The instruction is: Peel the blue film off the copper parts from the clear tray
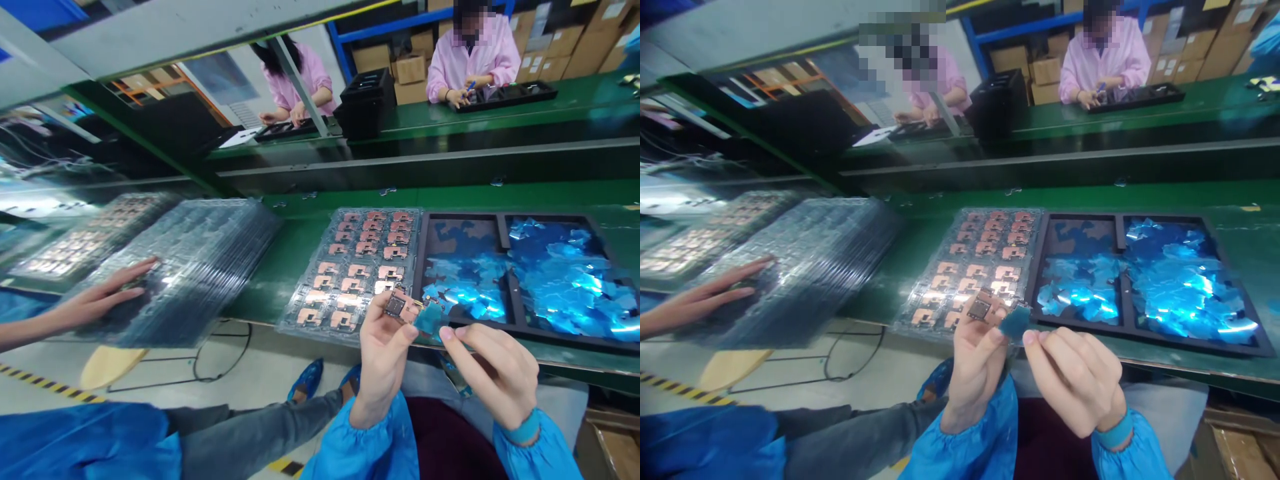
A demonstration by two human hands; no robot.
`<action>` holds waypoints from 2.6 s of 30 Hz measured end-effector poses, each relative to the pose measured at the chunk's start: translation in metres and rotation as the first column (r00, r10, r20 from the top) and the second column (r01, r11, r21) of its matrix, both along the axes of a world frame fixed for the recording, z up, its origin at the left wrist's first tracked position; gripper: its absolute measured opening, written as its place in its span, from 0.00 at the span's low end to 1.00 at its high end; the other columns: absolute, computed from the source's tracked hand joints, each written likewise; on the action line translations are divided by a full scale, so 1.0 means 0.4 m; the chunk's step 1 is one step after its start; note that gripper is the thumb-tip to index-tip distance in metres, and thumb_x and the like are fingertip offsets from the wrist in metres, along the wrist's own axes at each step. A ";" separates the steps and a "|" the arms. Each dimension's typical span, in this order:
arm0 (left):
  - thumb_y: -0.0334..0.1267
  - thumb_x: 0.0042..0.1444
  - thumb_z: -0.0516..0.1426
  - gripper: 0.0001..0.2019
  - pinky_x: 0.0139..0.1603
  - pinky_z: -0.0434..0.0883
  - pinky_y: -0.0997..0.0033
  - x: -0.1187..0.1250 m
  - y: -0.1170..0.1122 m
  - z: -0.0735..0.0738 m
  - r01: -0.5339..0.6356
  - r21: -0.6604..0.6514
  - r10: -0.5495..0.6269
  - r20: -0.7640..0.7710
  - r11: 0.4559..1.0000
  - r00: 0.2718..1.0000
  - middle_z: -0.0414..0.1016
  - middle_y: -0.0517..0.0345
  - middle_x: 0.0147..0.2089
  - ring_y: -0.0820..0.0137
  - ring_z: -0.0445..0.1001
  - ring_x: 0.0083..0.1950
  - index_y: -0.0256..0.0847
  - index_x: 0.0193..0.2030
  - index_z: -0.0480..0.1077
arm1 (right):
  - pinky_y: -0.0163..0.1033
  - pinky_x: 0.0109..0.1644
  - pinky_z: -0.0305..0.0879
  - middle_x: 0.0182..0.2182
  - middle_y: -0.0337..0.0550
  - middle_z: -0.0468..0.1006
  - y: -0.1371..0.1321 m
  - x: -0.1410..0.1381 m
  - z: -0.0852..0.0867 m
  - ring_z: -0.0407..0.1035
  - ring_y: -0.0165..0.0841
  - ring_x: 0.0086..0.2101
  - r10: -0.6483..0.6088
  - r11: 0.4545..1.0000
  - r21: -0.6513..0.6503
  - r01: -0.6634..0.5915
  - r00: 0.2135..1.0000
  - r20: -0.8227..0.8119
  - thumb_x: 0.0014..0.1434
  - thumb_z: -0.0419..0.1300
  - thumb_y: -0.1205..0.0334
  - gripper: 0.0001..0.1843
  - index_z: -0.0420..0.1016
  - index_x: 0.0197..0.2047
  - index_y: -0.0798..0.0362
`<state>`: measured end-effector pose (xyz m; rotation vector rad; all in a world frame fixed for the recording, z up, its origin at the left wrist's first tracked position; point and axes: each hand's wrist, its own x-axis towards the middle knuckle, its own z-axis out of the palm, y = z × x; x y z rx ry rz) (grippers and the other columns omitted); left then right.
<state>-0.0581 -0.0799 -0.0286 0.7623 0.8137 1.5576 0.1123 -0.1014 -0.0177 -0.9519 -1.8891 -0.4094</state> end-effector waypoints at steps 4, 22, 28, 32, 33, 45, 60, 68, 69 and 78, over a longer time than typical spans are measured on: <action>0.40 0.51 0.79 0.23 0.46 0.81 0.73 -0.002 0.001 -0.003 0.017 -0.035 -0.017 0.005 0.999 1.000 0.83 0.59 0.41 0.71 0.83 0.41 0.47 0.52 0.79 | 0.34 0.39 0.79 0.38 0.43 0.82 0.002 0.003 0.001 0.80 0.32 0.37 -0.011 1.000 0.021 0.011 1.000 -0.004 0.64 0.65 0.84 0.18 0.84 0.49 0.53; 0.43 0.54 0.77 0.17 0.37 0.74 0.78 -0.002 -0.003 -0.008 0.151 0.028 -0.152 0.040 0.988 0.988 0.74 0.62 0.37 0.77 0.74 0.32 0.42 0.36 0.74 | 0.35 0.43 0.81 0.40 0.41 0.82 -0.050 0.018 0.001 0.81 0.32 0.40 -0.004 1.000 -0.028 0.004 1.000 0.015 0.65 0.65 0.81 0.20 0.83 0.55 0.52; 0.43 0.54 0.76 0.17 0.42 0.77 0.73 0.002 -0.005 0.003 0.209 0.032 -0.212 0.098 0.977 0.972 0.70 0.64 0.38 0.73 0.79 0.37 0.47 0.43 0.75 | 0.36 0.46 0.83 0.41 0.41 0.84 -0.062 0.020 -0.044 0.82 0.33 0.40 -0.029 0.999 0.039 0.030 0.999 -0.014 0.67 0.66 0.74 0.20 0.83 0.59 0.48; 0.45 0.53 0.77 0.19 0.41 0.78 0.72 0.001 -0.006 0.000 0.208 -0.003 -0.207 0.075 0.978 0.975 0.71 0.63 0.38 0.72 0.79 0.37 0.47 0.43 0.74 | 0.36 0.45 0.84 0.43 0.40 0.85 -0.065 0.020 -0.071 0.82 0.34 0.40 -0.061 0.996 0.067 0.063 0.998 -0.034 0.68 0.67 0.69 0.22 0.82 0.63 0.43; 0.46 0.53 0.77 0.20 0.40 0.77 0.72 0.001 -0.006 -0.002 0.204 -0.011 -0.202 0.066 0.979 0.977 0.72 0.63 0.38 0.72 0.78 0.37 0.46 0.43 0.74 | 0.36 0.45 0.84 0.43 0.41 0.85 -0.066 0.020 -0.073 0.82 0.33 0.40 -0.059 0.996 0.060 0.061 0.998 -0.039 0.68 0.67 0.69 0.22 0.82 0.63 0.43; 0.46 0.48 0.79 0.21 0.41 0.78 0.69 0.011 0.007 -0.007 0.133 -0.015 -0.133 0.004 0.991 0.991 0.78 0.60 0.35 0.71 0.77 0.34 0.42 0.39 0.75 | 0.36 0.43 0.82 0.42 0.44 0.82 -0.058 0.025 -0.054 0.81 0.34 0.42 -0.021 1.000 0.003 0.021 0.999 -0.046 0.65 0.66 0.80 0.24 0.84 0.60 0.51; 0.41 0.51 0.78 0.21 0.42 0.80 0.71 0.009 0.002 -0.012 0.240 -0.021 -0.240 0.023 0.970 0.971 0.84 0.58 0.39 0.68 0.83 0.38 0.42 0.49 0.79 | 0.35 0.42 0.81 0.40 0.43 0.80 -0.041 0.013 -0.007 0.81 0.33 0.40 -0.036 0.999 -0.033 0.036 0.999 -0.005 0.66 0.65 0.79 0.17 0.83 0.53 0.53; 0.41 0.53 0.77 0.20 0.50 0.82 0.66 -0.005 0.000 -0.024 0.297 -0.065 -0.299 -0.021 0.953 0.954 0.87 0.49 0.47 0.61 0.86 0.47 0.41 0.50 0.80 | 0.36 0.46 0.82 0.42 0.43 0.82 -0.015 0.002 -0.018 0.82 0.34 0.41 -0.049 0.998 -0.035 0.048 0.998 -0.040 0.62 0.70 0.80 0.22 0.84 0.56 0.51; 0.41 0.53 0.77 0.20 0.51 0.82 0.65 -0.007 0.000 -0.027 0.306 -0.074 -0.309 -0.032 0.949 0.950 0.87 0.48 0.48 0.60 0.87 0.47 0.41 0.50 0.80 | 0.36 0.47 0.82 0.42 0.43 0.82 -0.012 0.001 -0.022 0.82 0.34 0.41 -0.051 0.998 -0.035 0.049 0.997 -0.053 0.62 0.70 0.80 0.22 0.84 0.56 0.50; 0.42 0.52 0.77 0.20 0.53 0.83 0.70 -0.043 -0.011 -0.022 0.213 -0.304 -0.281 -0.201 0.928 0.938 0.87 0.49 0.49 0.59 0.86 0.50 0.42 0.51 0.83 | 0.30 0.47 0.80 0.41 0.44 0.85 0.022 -0.027 -0.002 0.81 0.29 0.41 -0.048 0.997 -0.058 0.048 0.999 -0.004 0.71 0.62 0.71 0.13 0.87 0.51 0.52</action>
